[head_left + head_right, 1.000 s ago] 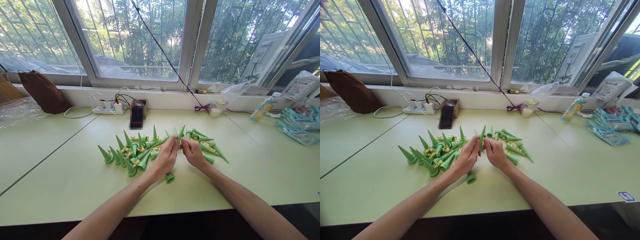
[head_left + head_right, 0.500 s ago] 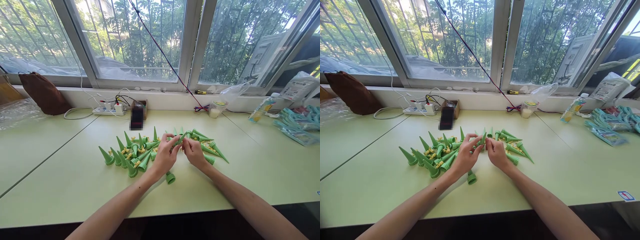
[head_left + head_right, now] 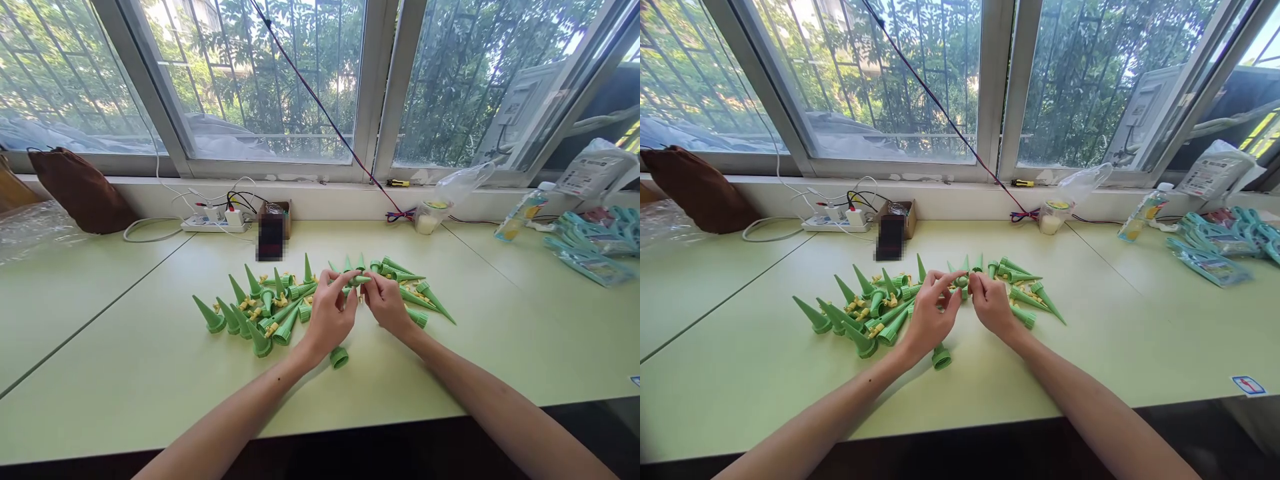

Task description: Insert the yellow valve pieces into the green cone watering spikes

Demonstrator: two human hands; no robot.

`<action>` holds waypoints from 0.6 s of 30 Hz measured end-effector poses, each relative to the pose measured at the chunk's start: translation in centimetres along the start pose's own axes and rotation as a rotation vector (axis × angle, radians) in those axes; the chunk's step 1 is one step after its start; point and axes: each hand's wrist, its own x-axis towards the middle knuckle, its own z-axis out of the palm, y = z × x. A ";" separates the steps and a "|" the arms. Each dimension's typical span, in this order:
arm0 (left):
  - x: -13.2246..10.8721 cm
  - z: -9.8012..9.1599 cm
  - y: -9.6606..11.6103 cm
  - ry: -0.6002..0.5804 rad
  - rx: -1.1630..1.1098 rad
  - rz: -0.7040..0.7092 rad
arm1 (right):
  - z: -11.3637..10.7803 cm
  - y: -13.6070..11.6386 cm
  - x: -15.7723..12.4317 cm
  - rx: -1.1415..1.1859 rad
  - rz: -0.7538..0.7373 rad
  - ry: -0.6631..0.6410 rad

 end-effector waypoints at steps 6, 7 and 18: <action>0.3 0.4 -0.3 -0.027 -0.350 -0.269 | 0.1 0.1 -0.1 -0.032 -0.016 -0.004; 0.4 0.4 -0.3 -0.047 -0.408 -0.297 | 0.1 0.1 -0.1 -0.036 -0.022 -0.013; 0.5 0.2 -0.5 -0.156 -0.582 -0.315 | 0.1 0.5 -0.2 -0.050 -0.032 -0.007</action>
